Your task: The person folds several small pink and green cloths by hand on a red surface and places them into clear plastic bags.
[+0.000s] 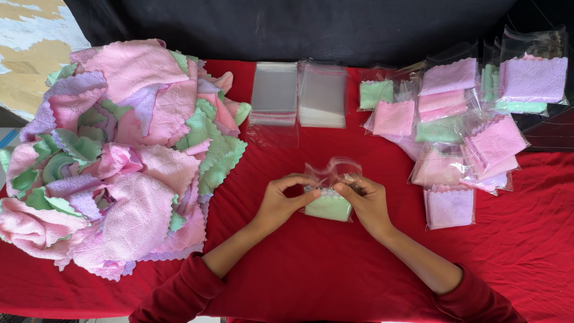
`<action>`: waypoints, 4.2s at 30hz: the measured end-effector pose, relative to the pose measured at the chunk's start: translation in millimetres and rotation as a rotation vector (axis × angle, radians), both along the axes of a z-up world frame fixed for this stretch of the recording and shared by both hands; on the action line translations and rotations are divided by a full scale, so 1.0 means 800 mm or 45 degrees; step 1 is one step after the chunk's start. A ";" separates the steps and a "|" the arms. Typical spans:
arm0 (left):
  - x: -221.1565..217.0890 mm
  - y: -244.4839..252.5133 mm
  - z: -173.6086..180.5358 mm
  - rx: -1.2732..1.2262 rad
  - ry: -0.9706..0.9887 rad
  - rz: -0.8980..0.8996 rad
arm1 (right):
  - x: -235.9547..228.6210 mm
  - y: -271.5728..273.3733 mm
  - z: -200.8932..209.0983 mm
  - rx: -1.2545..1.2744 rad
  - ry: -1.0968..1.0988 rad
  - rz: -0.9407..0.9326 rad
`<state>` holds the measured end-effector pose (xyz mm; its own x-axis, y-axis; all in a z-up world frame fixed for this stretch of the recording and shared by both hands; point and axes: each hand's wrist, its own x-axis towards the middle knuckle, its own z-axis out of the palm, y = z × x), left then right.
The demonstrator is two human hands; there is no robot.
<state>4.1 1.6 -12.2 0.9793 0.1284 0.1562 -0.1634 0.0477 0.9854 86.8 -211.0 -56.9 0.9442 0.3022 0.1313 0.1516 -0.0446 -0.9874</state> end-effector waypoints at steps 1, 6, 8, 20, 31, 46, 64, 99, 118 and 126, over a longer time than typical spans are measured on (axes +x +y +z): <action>0.005 0.000 -0.009 0.001 0.002 -0.002 | -0.004 0.004 0.013 0.001 0.002 -0.002; 0.019 0.015 -0.020 -0.572 0.270 0.168 | -0.025 0.018 0.056 0.014 -0.057 0.075; 0.022 0.018 -0.034 -0.595 0.279 0.129 | -0.017 0.018 0.048 0.038 -0.019 0.025; -0.013 -0.016 -0.015 1.304 -0.258 -0.515 | 0.128 -0.131 0.135 -0.392 -0.680 -0.558; -0.014 -0.017 -0.040 1.464 -0.286 -0.497 | 0.144 -0.130 0.104 -1.782 -0.152 -0.366; -0.015 -0.017 -0.026 1.418 -0.106 -0.606 | 0.095 -0.078 0.077 -1.307 -1.433 -0.315; 0.026 0.360 0.011 2.386 0.330 1.521 | -0.020 -0.002 -0.010 -1.172 -0.846 0.516; 0.000 0.010 0.071 1.481 -0.615 0.156 | 0.001 -0.013 0.012 0.023 -0.263 0.625; -0.042 0.090 0.115 1.302 0.105 -0.348 | 0.091 -0.172 0.081 -0.336 -0.287 0.958; -0.055 0.124 0.148 0.447 0.316 -0.780 | 0.109 -0.196 0.073 -0.250 -0.310 1.014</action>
